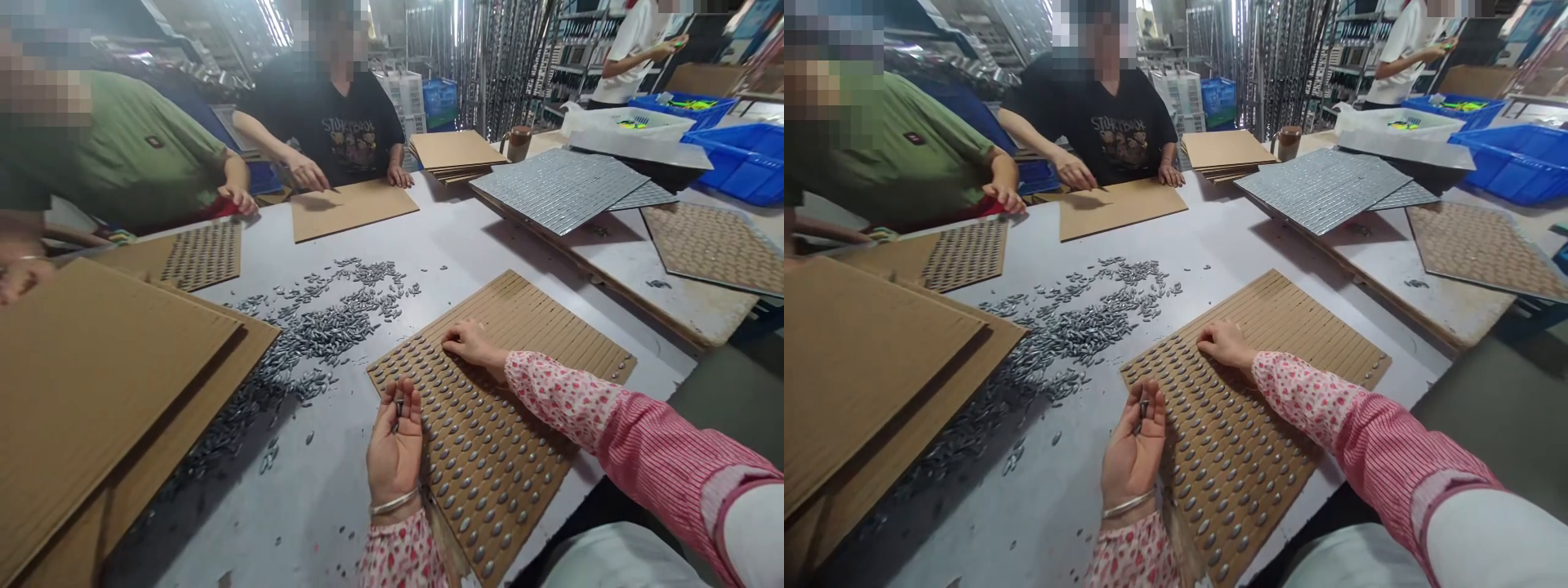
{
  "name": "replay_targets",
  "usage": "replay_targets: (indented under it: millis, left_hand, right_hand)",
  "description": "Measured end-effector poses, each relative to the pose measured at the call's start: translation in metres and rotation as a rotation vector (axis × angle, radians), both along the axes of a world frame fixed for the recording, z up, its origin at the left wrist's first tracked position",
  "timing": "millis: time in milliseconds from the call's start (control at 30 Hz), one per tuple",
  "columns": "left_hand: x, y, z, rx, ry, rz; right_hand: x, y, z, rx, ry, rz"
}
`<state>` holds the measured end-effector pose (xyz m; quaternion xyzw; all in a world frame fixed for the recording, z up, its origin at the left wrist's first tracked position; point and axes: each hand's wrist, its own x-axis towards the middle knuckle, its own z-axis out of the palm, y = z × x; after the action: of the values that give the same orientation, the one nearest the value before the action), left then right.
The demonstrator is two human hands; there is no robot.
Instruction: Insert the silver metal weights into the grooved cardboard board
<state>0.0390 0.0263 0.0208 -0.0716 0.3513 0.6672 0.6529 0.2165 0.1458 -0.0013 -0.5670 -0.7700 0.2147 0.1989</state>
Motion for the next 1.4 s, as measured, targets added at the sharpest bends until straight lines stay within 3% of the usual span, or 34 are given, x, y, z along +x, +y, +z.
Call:
replay_targets:
  millis: [133, 267, 400, 500, 600, 700, 800, 933, 1067, 1300, 1400]
  left_hand:
    - [0.002, -0.001, -0.004, 0.035, 0.043, -0.038]
    - [0.005, -0.002, -0.003, 0.067, 0.082, -0.076]
    - [0.010, -0.003, -0.004, 0.088, 0.074, -0.105]
    - [0.012, -0.003, -0.006, 0.126, 0.076, -0.093]
    - [0.013, -0.003, -0.006, 0.184, 0.081, -0.097]
    - [0.014, -0.005, -0.002, 0.210, 0.063, -0.121]
    - [0.012, -0.006, 0.000, 0.188, 0.052, -0.134]
    - [0.004, -0.004, -0.003, 0.083, 0.045, -0.054]
    - [-0.002, 0.000, -0.005, 0.055, 0.027, 0.030]
    - [0.005, -0.002, -0.002, 0.035, 0.065, -0.028]
    - [0.007, -0.003, -0.001, -0.016, 0.078, -0.041]
  right_hand:
    - [-0.001, -0.002, 0.001, 0.049, -0.063, -0.021]
    - [-0.003, -0.007, 0.010, 0.058, 0.041, 0.001]
    - [-0.017, -0.022, 0.027, 0.131, 0.236, 0.336]
    - [-0.033, -0.035, 0.037, 0.196, 0.163, 0.587]
    - [-0.045, -0.042, 0.039, 0.214, 0.062, 0.696]
    - [-0.047, -0.043, 0.038, 0.146, 0.166, 0.718]
    - [-0.039, -0.034, 0.036, -0.053, 0.464, 0.586]
    - [-0.015, -0.007, 0.027, -0.285, 0.751, 0.187]
    - [0.006, 0.015, 0.010, -0.306, 0.493, -0.007]
    - [-0.004, 0.011, 0.001, -0.035, 0.074, -0.031]
    - [-0.009, 0.008, 0.000, 0.022, -0.007, -0.040]
